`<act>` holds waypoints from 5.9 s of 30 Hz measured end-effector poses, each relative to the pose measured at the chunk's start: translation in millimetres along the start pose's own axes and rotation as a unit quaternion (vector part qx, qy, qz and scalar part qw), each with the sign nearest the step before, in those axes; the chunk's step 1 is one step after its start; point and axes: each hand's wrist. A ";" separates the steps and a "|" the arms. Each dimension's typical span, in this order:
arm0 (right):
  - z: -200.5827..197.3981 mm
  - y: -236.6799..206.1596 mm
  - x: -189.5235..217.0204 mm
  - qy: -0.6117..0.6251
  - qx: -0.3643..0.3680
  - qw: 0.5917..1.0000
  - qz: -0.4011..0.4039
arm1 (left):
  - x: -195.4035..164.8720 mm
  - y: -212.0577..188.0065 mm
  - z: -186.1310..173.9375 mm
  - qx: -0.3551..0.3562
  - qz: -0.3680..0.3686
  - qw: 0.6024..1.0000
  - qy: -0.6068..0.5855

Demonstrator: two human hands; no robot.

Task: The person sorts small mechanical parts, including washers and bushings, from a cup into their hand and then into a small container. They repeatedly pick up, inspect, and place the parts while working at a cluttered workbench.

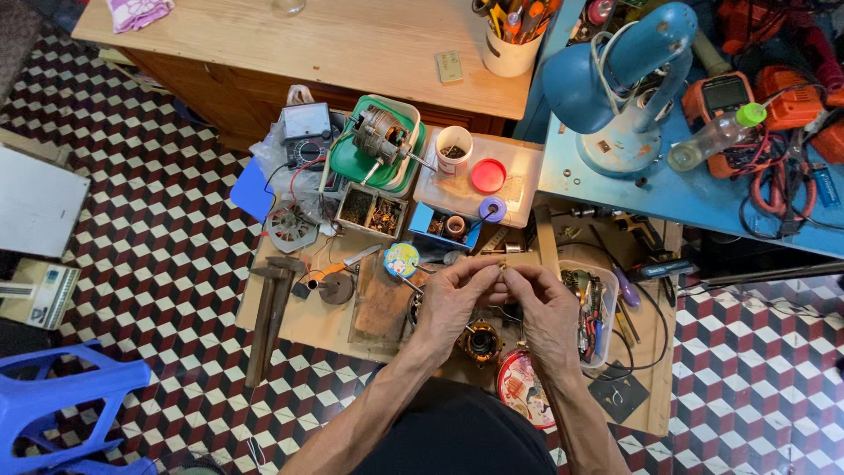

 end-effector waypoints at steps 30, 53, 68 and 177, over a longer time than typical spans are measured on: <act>65.9 13.0 -14.7 -0.136 -0.122 0.983 0.022 | -24.8 31.0 -62.6 0.045 -0.114 0.992 0.001; -7.8 31.0 -10.1 -0.302 -0.176 0.933 0.087 | -4.1 96.2 -115.1 0.022 -0.238 0.945 -0.224; 140.1 84.8 -24.4 -0.269 0.068 0.960 -0.030 | -57.6 52.4 -295.4 -0.166 -0.044 0.924 -0.342; 29.6 103.7 1.9 -0.146 -0.004 0.987 0.066 | -49.2 143.8 -65.0 0.140 -0.222 0.941 -0.215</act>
Point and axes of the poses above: each hand's wrist, its own y-axis towards the middle knuckle, its own z-axis out of the palm, x = y × z, and after that the axes turned 3 degrees about -z, right-handed
